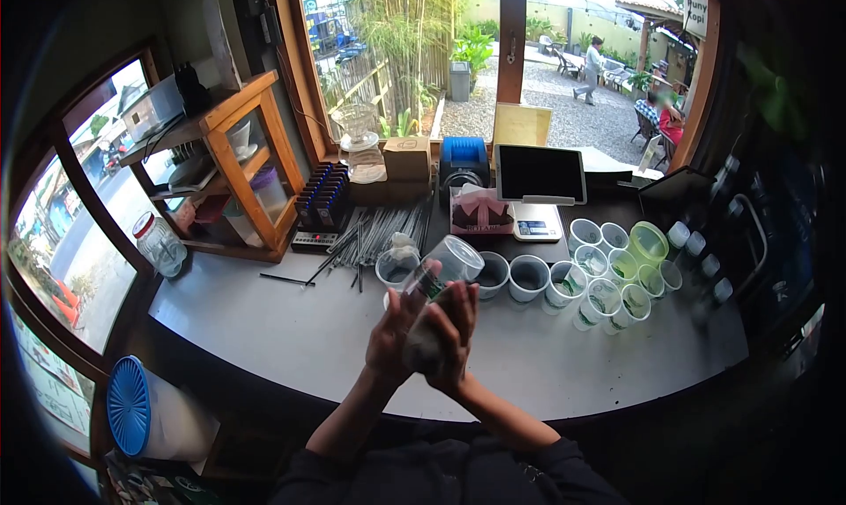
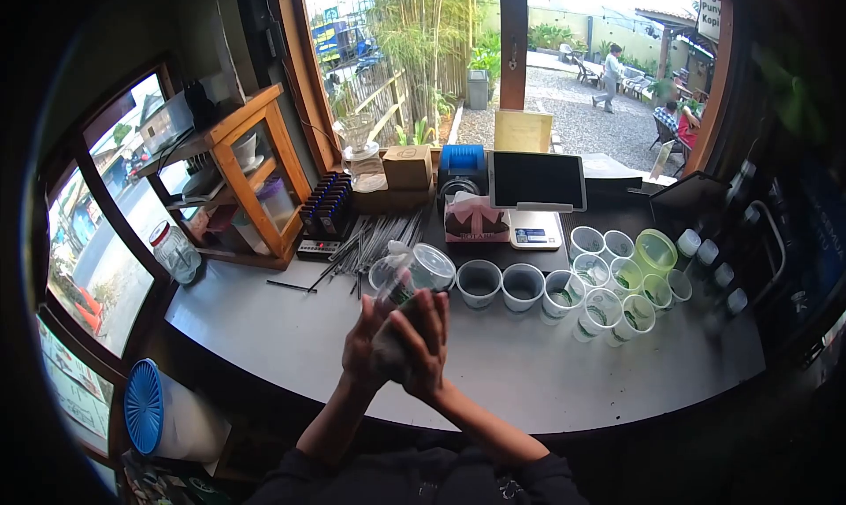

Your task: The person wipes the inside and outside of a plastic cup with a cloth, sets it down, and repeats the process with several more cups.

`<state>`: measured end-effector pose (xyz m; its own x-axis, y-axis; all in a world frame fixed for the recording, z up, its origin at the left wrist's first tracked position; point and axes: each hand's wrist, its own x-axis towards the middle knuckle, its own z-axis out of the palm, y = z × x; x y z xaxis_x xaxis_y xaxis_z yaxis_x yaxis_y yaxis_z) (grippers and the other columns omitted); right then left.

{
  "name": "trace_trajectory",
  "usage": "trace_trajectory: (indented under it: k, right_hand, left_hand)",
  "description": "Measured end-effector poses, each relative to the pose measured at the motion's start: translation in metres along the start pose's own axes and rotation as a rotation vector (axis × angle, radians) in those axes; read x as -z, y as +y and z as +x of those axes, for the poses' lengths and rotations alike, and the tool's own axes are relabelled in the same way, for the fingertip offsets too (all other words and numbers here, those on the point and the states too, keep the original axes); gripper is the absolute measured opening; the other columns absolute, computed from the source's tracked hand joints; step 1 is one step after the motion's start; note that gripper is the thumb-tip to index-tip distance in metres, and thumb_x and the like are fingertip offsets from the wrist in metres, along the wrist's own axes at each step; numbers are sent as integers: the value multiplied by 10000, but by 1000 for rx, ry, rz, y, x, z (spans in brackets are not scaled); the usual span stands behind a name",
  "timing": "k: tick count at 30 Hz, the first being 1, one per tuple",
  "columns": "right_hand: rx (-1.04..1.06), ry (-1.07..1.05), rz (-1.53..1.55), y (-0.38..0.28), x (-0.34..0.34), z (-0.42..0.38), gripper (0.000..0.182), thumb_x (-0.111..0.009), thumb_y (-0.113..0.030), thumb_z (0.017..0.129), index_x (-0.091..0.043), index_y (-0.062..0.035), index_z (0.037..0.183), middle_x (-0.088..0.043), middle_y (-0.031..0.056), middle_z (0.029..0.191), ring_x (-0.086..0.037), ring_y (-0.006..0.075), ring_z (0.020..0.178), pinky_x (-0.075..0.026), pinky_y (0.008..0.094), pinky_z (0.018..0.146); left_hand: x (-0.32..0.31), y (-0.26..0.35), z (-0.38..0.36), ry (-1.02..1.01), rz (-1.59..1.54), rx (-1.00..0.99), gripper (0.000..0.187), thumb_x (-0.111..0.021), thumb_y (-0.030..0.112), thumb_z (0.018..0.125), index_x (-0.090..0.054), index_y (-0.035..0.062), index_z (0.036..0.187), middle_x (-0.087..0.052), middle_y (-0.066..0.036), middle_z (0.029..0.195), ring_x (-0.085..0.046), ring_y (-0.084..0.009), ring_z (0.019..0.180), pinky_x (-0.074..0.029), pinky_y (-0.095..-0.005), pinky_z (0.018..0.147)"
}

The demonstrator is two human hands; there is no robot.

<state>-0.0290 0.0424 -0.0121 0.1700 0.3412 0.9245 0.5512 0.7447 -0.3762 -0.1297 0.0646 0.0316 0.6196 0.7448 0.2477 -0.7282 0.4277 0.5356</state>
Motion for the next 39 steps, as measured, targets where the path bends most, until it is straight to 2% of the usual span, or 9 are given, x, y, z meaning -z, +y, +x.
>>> trace_trajectory:
  k: [2,4,7,10,13,18,24,34,39]
  right_hand:
    - [-27,319,-127,10,-4,16,478,-658,-243,848,-510,-37,1252,-369,245,1429,-284,429,1375,-211,528,1128]
    - [-255,516,200,12,3,41,419,-636,-185,862,-512,-26,1230,-458,204,1344,-409,335,1303,-295,436,1095]
    - [-596,295,355,36,33,47,321,-587,-85,867,-536,3,1172,-618,110,1054,-580,134,968,-450,257,843]
    - [-555,-33,245,51,52,42,269,-587,-64,856,-564,6,1115,-645,83,914,-599,115,837,-472,256,749]
    - [-723,-398,131,60,57,17,244,-637,-110,834,-597,-22,1059,-650,122,795,-626,152,733,-483,287,686]
    - [-900,-634,6,93,33,-51,277,-659,-156,804,-616,-28,1046,-678,173,873,-670,263,809,-493,344,730]
    - [-843,-726,-75,88,-1,-72,333,-668,-169,767,-612,-83,1083,-664,201,972,-618,389,935,-483,440,780]
    - [-154,-817,-392,97,-39,-97,905,-734,-11,575,-412,-218,1395,-434,132,1326,-441,323,1217,-366,481,943]
    - [-169,-924,-395,106,-38,-105,759,-808,-229,580,-503,-183,1274,-484,100,1253,-450,286,1205,-349,460,962]
  left_hand:
    - [3,-11,-8,35,-5,53,617,-241,447,1018,-136,90,1511,-220,-22,1562,-247,-254,1419,-175,-401,1165]
    - [15,-20,-16,11,114,58,619,-286,429,1017,-139,84,1509,-220,-36,1561,-278,-257,1405,-167,-402,1167]
    - [41,-9,-26,93,469,155,537,-422,328,1005,-313,33,1440,-474,-156,1388,-486,-277,1259,-310,-395,1101]
    - [44,5,-31,93,1099,161,411,-518,274,971,-531,-7,1270,-662,-202,1075,-648,-267,1011,-479,-360,913]
    - [64,9,-39,83,1742,81,301,-578,256,926,-626,36,1126,-689,-188,842,-684,-313,824,-530,-380,723]
    - [67,28,-34,114,2174,157,159,-648,192,845,-639,42,899,-676,-138,811,-664,-319,795,-520,-425,704]
    - [99,61,-22,180,2390,129,146,-689,124,785,-688,49,911,-687,-119,874,-659,-299,850,-519,-386,765]
    - [184,77,23,246,2289,-57,138,-656,60,789,-684,29,921,-681,-149,893,-628,-346,912,-386,-417,1069]
    - [185,84,36,212,2274,-64,226,-718,74,750,-657,12,958,-671,-155,931,-623,-330,938,-351,-423,1093]
